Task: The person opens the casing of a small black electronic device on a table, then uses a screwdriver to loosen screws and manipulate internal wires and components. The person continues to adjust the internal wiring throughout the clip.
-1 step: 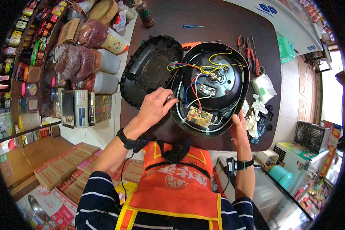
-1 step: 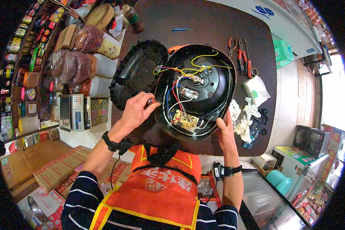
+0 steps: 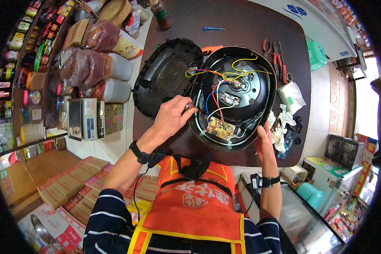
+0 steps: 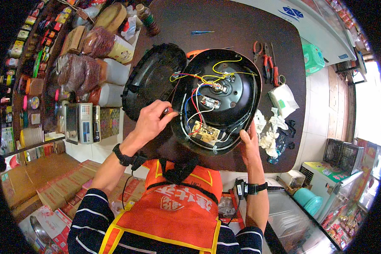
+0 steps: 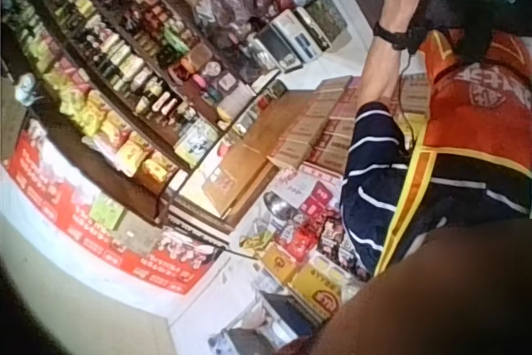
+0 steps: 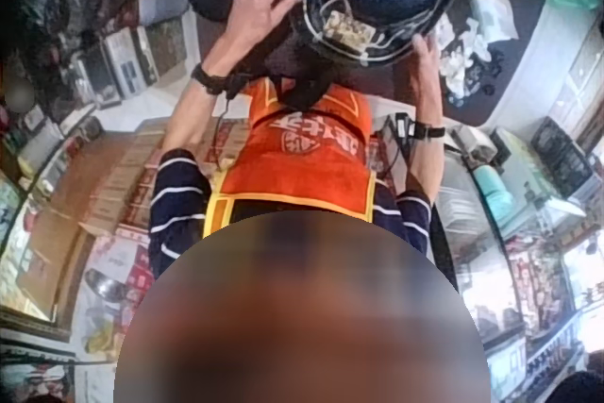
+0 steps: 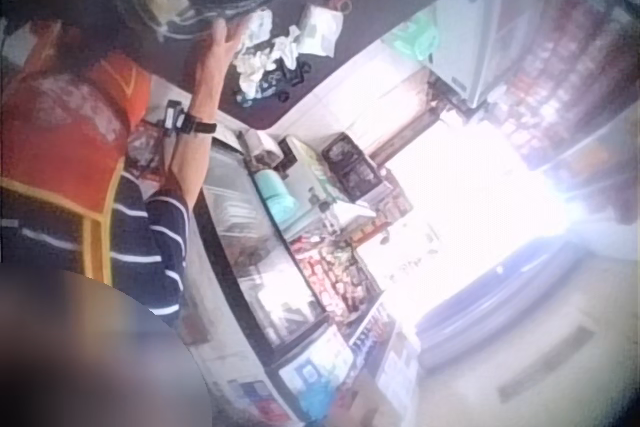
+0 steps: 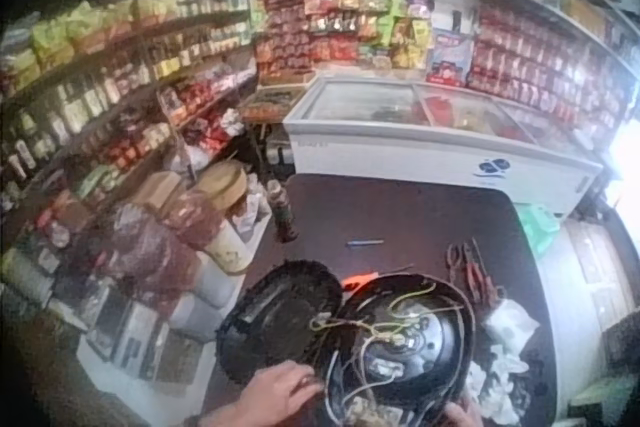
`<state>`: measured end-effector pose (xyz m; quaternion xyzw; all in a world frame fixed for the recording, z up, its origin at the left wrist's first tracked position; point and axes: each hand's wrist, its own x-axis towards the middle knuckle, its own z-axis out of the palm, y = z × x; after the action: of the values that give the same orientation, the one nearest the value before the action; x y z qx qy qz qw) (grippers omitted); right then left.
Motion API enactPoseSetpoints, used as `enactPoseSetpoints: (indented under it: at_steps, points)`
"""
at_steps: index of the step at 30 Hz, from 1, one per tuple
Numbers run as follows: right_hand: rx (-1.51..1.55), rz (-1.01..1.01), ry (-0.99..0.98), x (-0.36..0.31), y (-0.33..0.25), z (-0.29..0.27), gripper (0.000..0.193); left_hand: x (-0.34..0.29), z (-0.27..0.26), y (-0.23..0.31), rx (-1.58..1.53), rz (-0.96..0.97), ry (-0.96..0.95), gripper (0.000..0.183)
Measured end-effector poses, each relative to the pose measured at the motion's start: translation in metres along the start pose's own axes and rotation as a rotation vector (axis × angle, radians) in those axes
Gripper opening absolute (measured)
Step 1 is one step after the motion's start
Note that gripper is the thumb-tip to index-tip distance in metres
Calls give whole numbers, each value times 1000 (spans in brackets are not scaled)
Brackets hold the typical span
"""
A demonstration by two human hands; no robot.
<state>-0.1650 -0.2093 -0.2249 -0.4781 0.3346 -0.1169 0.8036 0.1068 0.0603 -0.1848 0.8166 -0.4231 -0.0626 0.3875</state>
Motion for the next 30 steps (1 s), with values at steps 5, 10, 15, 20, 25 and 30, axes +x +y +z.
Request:
enactPoseSetpoints:
  at_steps: [5, 10, 15, 20, 25, 30]
  points:
    - [20, 38, 1, 1, 1, -4, 89, 3, 2, -3, -27, -18, -121, 26]
    - [22, 44, 24, 2, 1, -4, 95, 3, -4, -9, -48, -39, -54, 26]
    - [19, 32, 9, 3, 3, -8, 92, 3, 8, -5, -24, 28, -74, 25]
    - [11, 71, 50, 0, 5, -10, 92, 2, 3, -6, 5, 20, -46, 25]
    - [22, 67, 29, 3, 5, -10, 94, 7, 8, -7, -26, 46, -61, 25]
    - [19, 69, 37, 3, 8, -15, 95, 5, 4, -9, 9, 35, -66, 25]
